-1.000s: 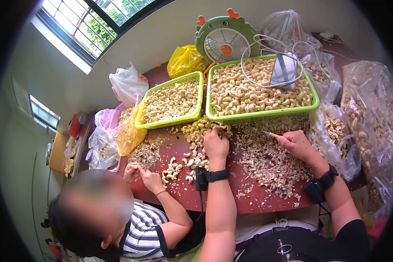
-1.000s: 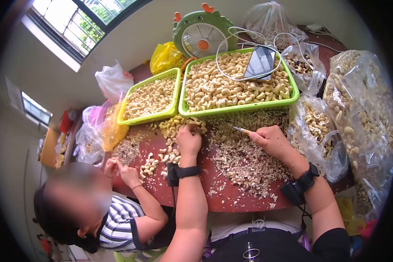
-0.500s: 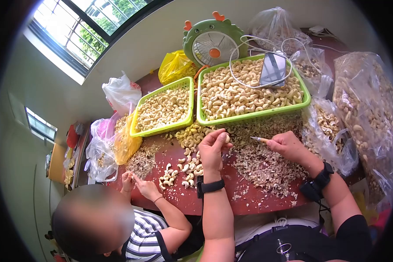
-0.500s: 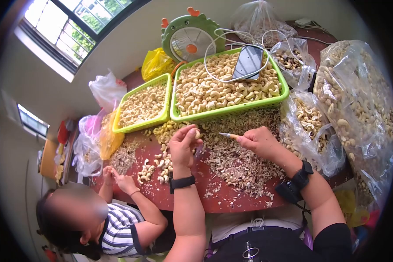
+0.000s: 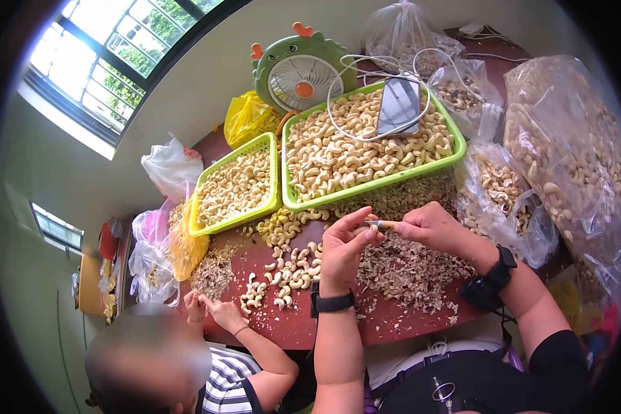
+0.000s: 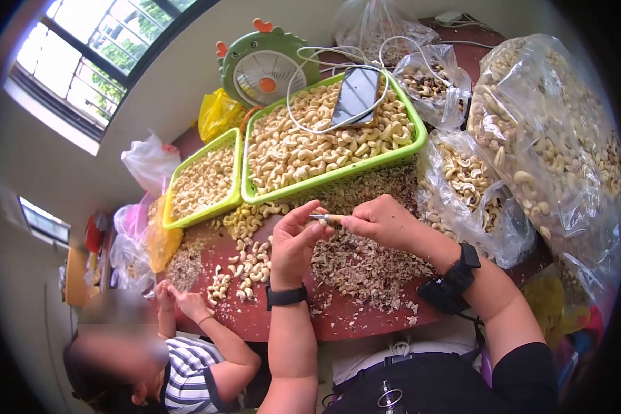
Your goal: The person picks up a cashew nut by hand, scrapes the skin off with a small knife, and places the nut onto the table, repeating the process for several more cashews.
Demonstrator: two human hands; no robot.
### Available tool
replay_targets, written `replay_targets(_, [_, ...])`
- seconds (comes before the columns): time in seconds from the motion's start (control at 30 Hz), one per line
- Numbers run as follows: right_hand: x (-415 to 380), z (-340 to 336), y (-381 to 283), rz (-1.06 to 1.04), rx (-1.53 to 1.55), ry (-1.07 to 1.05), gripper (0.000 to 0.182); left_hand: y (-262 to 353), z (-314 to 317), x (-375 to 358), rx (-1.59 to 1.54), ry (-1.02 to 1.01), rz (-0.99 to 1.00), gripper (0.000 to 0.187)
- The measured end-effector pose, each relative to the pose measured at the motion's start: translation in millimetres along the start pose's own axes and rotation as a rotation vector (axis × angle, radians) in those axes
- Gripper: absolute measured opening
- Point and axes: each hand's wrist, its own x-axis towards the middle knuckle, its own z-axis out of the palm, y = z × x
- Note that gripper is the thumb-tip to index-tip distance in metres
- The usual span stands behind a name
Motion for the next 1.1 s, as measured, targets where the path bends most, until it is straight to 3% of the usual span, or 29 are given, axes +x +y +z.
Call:
replay_targets(0.17, [0.3,4.5,2.2,-0.009,0.047,-0.019,0.041,1.4,3.5,-1.4,0.033,-0.048,0.088,0.049])
replay_targets(0.6, [1.1,11.2,7.8,0.043,0.092,-0.038,0.043,-0.8,12.1,0.5,0.401,0.032,0.263,0.046])
replay_targets(0.93, [3.4,10.9,12.1,0.005,0.034,-0.056,0.046,-4.0,9.2,2.8,0.505,0.016,0.297,0.04])
replay_targets(1.1, [-2.6,10.1,7.4,0.088,0.043,-0.073,0.045,-1.2,15.8,-0.9,0.494,0.032,0.253,0.037])
